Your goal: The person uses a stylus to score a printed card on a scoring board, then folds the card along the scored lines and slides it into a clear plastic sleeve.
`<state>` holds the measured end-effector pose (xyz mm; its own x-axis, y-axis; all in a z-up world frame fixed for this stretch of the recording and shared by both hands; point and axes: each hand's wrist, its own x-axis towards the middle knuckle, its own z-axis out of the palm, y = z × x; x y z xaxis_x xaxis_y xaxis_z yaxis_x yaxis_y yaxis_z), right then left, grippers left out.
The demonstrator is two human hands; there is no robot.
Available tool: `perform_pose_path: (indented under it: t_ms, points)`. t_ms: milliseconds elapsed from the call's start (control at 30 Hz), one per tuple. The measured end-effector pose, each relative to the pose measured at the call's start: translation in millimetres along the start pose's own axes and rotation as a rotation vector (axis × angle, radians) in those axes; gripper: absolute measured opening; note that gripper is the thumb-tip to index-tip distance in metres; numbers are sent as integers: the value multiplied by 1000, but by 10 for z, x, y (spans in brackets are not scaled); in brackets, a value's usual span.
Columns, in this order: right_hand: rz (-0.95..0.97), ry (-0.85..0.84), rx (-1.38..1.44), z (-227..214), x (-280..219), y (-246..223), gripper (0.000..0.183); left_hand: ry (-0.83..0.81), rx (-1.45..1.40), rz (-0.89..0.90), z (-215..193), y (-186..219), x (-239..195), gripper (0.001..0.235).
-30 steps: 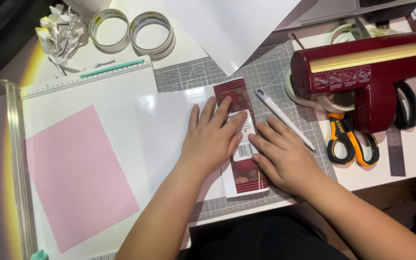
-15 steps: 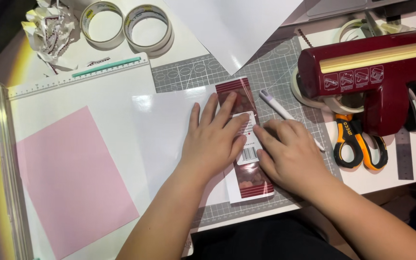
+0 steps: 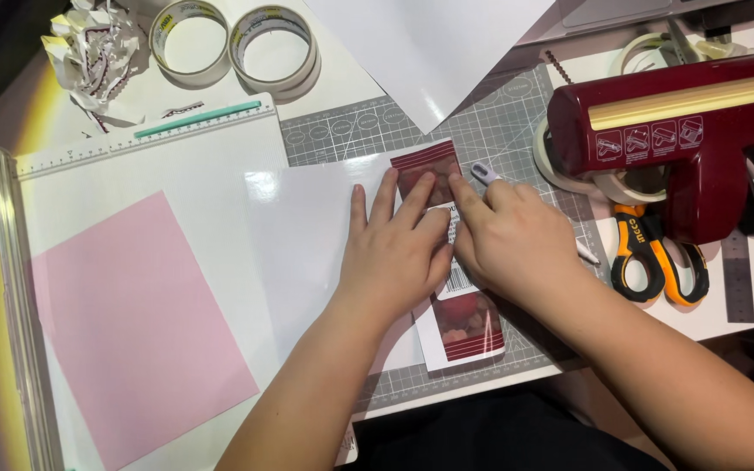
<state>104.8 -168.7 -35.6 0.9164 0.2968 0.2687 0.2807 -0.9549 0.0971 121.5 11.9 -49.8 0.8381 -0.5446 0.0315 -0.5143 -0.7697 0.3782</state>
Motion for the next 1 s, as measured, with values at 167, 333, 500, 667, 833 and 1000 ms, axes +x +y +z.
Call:
perform_pose_path:
  t_ms: [167, 333, 500, 667, 833, 1000]
  points:
    - [11, -39, 13, 3, 13, 11, 50, -36, -15, -3, -72, 11, 3, 38]
    - [25, -78, 38, 38, 19, 35, 49, -61, -6, -7, -100, 22, 16, 42]
    - [67, -183, -15, -104, 137, -18, 51, -86, -10, -17, -109, 32, 10, 45]
    - [140, -387, 60, -181, 458, 44, 55, -73, -8, -12, -75, 12, 1, 46]
    - [223, -566, 105, -401, 713, 63, 58, -76, -18, -7, -71, -1, 5, 47]
    - [108, -389, 38, -352, 536, 89, 50, -60, -5, -2, -46, -16, -2, 51]
